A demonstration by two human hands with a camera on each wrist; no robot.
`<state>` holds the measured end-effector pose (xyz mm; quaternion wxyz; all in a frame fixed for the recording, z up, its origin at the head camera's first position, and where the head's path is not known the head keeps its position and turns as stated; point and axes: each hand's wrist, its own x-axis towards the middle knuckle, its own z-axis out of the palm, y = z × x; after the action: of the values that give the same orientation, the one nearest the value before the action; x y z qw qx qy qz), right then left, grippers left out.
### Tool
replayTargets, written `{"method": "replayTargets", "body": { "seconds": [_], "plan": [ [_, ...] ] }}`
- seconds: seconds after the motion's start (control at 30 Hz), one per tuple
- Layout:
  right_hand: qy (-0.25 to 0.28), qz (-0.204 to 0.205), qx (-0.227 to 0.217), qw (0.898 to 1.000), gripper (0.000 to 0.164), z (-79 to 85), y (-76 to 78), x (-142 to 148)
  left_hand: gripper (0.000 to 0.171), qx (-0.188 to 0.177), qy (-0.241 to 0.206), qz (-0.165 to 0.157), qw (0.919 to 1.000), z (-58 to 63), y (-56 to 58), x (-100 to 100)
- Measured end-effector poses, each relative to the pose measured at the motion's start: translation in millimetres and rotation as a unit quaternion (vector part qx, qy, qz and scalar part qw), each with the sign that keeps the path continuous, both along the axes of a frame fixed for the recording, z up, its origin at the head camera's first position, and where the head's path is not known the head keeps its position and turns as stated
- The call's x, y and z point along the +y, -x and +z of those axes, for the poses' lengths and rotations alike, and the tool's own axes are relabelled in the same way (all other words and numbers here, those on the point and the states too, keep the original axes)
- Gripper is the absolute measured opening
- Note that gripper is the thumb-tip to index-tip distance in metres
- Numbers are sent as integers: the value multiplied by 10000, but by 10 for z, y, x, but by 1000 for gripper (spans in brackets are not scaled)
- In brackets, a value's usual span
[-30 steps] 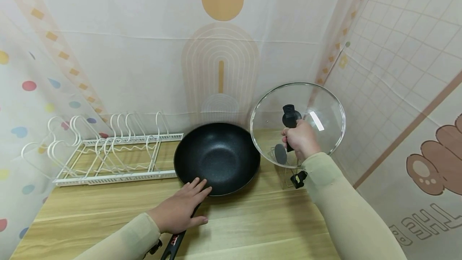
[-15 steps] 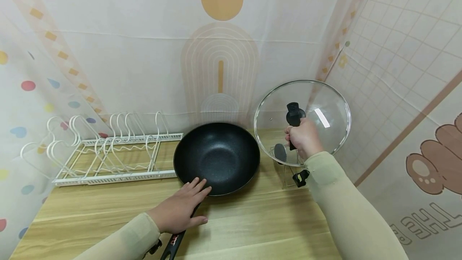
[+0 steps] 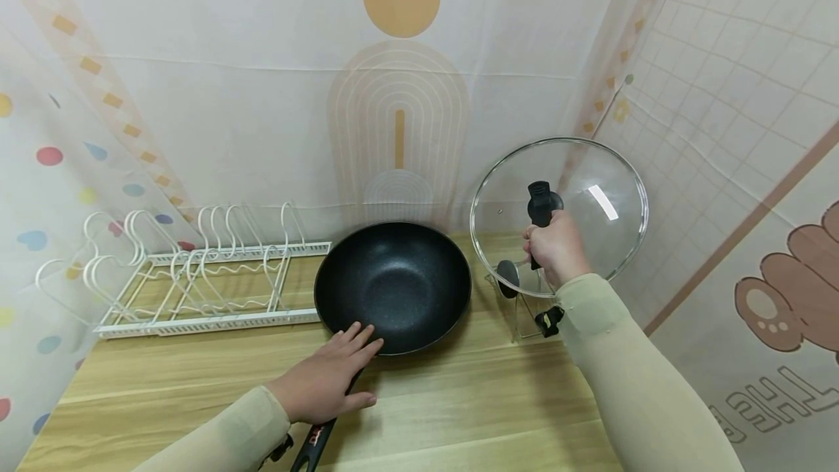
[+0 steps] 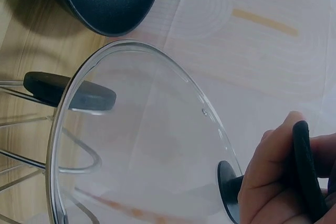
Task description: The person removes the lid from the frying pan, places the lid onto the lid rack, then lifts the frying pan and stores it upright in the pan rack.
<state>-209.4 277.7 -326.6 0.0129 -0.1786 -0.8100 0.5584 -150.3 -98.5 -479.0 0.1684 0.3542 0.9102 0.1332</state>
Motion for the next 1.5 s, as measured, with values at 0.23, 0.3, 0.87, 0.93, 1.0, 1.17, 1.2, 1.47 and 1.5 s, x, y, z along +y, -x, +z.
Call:
{"method": "replayTargets", "body": {
  "seconds": [0.23,0.3,0.87,0.93,1.0,1.17,1.2,1.47,1.5],
  "plan": [
    [-79,-44,79,9999,33,9,-4,31,81,45,-3,-23,10000,4,-9,-5],
    [-119,-40,71,9999,37,17,-7,37,81,38,-36,-42,10000,7,-12,-4],
    [-272,-34,27,9996,47,49,-19,83,81,40,-29,-35,10000,-6,-5,-5],
    [-303,-55,42,9995,46,56,-19,84,81,33,-29,-29,10000,-4,-7,-5],
    [-315,-79,84,9994,45,63,-20,84,81,25,-34,-27,10000,-3,-6,-5],
    [-350,-152,159,9991,43,75,-27,88,81,14,-29,-30,10000,-5,-2,-5],
    [-371,-171,170,9990,43,76,-29,88,81,15,-23,-30,10000,-6,-2,-5],
    [-420,-193,215,9987,40,79,-38,92,81,33,5,-22,10000,-7,1,-2],
    [-423,-199,223,9987,40,76,-37,95,81,36,9,-20,10000,-7,1,-2]
  ]
}}
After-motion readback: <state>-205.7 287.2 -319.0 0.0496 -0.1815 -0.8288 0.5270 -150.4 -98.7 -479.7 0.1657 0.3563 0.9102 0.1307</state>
